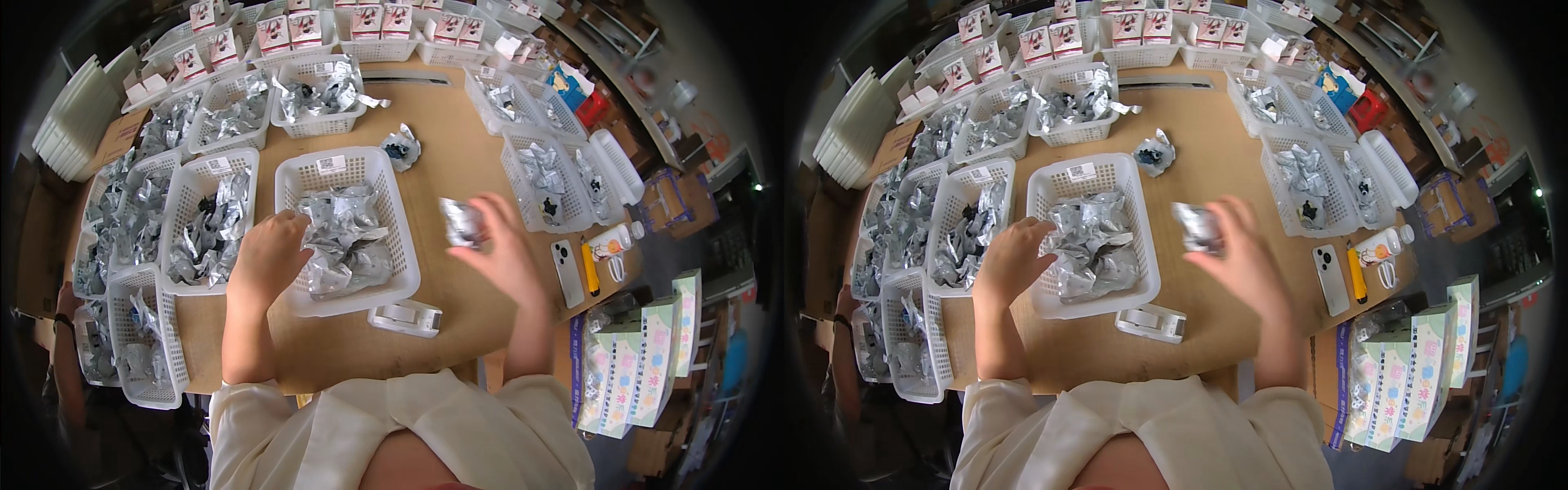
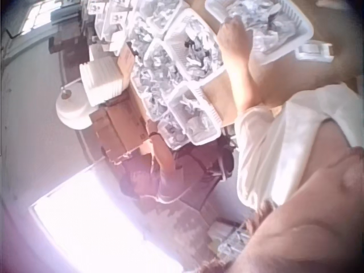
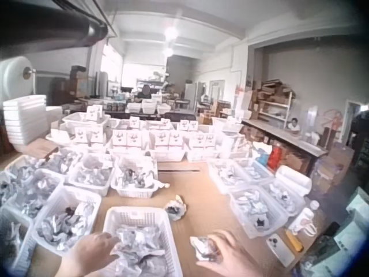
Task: The person seals small silver foil pouches using a handheld tape dispenser. They pick up each pouch, apply tape to the opening, and place the sealed pouch into a white plastic basket. The process is repeated for multiple pouches throughout the clip.
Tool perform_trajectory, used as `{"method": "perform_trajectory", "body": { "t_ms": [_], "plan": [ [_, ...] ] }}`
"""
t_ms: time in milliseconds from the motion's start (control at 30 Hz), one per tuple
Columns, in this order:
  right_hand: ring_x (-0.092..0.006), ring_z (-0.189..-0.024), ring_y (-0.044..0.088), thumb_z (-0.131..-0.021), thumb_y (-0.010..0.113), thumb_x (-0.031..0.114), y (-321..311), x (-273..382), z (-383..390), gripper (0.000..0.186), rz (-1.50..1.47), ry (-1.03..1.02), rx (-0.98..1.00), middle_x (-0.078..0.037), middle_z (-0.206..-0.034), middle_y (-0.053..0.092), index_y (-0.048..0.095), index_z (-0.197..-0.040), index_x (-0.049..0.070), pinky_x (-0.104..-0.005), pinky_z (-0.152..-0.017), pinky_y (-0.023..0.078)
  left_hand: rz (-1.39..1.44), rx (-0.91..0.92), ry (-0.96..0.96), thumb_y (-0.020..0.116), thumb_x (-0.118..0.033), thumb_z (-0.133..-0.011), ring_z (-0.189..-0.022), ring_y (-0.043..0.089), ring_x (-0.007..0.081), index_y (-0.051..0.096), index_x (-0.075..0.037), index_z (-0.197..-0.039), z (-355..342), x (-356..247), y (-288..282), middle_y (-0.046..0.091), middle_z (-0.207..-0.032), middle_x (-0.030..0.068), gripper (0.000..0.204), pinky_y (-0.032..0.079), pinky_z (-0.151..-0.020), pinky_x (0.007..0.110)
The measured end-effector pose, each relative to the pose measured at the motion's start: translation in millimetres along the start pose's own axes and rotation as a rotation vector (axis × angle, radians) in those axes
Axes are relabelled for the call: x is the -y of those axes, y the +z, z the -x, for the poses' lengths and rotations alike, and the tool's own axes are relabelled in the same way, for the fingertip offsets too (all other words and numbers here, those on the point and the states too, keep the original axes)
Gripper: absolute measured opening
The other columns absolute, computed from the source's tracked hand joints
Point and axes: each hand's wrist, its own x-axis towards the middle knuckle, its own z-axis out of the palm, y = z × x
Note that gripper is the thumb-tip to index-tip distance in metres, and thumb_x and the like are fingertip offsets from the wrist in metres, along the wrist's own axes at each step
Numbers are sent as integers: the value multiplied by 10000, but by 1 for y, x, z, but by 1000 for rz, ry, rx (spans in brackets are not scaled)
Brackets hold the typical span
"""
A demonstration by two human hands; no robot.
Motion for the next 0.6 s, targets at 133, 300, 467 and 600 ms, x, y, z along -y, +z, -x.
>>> {"method": "perform_trajectory", "body": {
  "t_ms": [133,300,467,600],
  "plan": [
    [-321,-916,602,-753,771,377,57,46,-20,613,211,-269,261,-144,-1085,547,522,-1157,-12,-392,-812,496,84,-5,74,743,-102,-725,-964,627,311,639,-35,-1087,4,-6,-3,651,-1041,128,382,506,-842,385],
    [-301,-955,577,-882,662,246,66,24,-75,287,-31,-351,291,-142,-1011,611,613,-1023,0,-394,-851,467,155,165,258,746,-189,-743,-1034,607,291,673,-76,-1108,4,-22,13,628,-1129,105,389,489,-897,376],
    [-393,-1168,452,-787,738,205,88,-66,-161,549,350,-84,103,-164,-1323,448,516,-1288,180,-505,-980,380,95,359,282,745,-222,-756,-1115,567,297,714,-117,-1051,-4,-29,26,619,-1171,101,315,450,-947,377],
    [-429,-1241,368,-774,751,249,159,-129,-181,606,299,-74,140,-174,-1430,346,506,-1328,275,-576,-1011,310,171,158,214,741,-246,-769,-1108,572,287,704,-104,-1056,2,-13,6,622,-1180,106,322,451,-960,375]
  ]
}}
